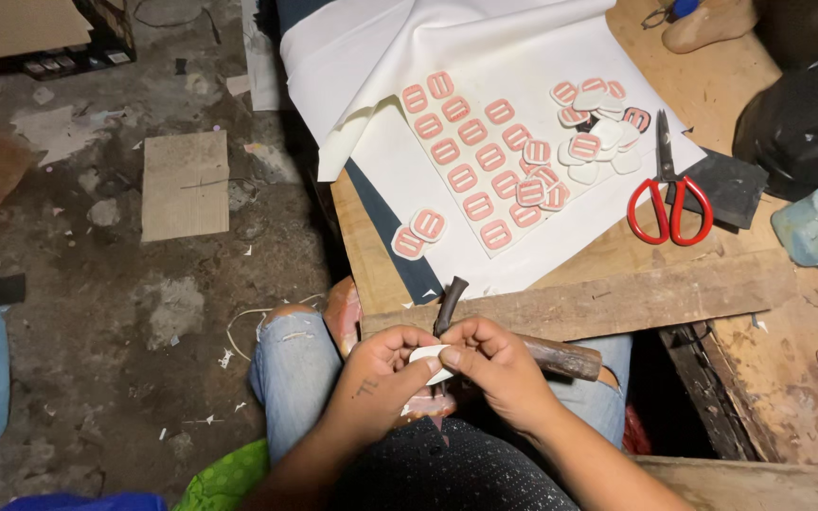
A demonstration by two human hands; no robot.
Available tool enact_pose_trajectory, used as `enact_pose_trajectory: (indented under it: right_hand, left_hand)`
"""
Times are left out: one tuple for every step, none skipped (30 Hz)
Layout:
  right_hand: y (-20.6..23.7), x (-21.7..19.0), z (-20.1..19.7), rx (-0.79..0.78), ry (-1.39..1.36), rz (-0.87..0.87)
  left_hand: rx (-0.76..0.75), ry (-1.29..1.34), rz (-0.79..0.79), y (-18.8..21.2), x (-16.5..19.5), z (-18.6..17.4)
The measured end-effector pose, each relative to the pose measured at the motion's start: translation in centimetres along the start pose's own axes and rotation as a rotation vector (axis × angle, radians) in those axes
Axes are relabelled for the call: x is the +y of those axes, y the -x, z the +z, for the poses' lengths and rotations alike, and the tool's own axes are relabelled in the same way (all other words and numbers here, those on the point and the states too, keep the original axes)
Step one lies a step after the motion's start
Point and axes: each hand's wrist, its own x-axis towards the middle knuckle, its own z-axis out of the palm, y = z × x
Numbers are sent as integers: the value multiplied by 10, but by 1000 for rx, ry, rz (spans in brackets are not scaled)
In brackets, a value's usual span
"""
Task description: The person uses a hammer to repeatedly strike small white oval pieces placed on a wooden block. They pick up each piece, position it, and tap it multiple times before setting it aside.
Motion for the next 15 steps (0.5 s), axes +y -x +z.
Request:
enact_pose_trajectory:
  right_hand:
    - [1,0,1,22,30,-24]
    - [1,0,3,43,61,-51]
    - [1,0,4,61,92,-81]
    - [1,1,5,63,18,-80]
    - [1,1,6,66,-56,-76]
    - [1,2,7,68,-129,-75]
    - [1,2,7,31,-168,-87]
    - [1,2,7,-5,-208,-100]
    - [1,2,8,-40,-248,-112]
    - [1,1,8,-49,-283,-98]
    - [2,0,8,-57,-319,-85]
    - [3,-1,8,-65,-355,-71]
    - [4,-2,8,-80,-405,-19]
    - [5,-4,8,-95,-454,33]
    - [7,-5,8,-108,-504,87]
  left_hand:
    - [19,-25,-8,-1,0,0]
    - [37,-51,-12,-1,0,1]
    - [19,-49,20,-1,0,1]
    - [2,-47,51,0,0,2]
    - [-14,-43,81,1,0,3]
    - [-30,-3,68,3,1,3]
    - [-49,36,57,6,3,3]
    - [-69,74,45,8,4,3]
    - [-76,80,50,10,6,4]
    - [-83,86,56,11,8,6]
    - [-91,91,63,12,10,7]
    - [-88,88,35,14,11,8]
    - [-86,84,7,16,13,8]
    - [-84,80,-20,17,15,9]
    - [-84,85,-30,18,16,9]
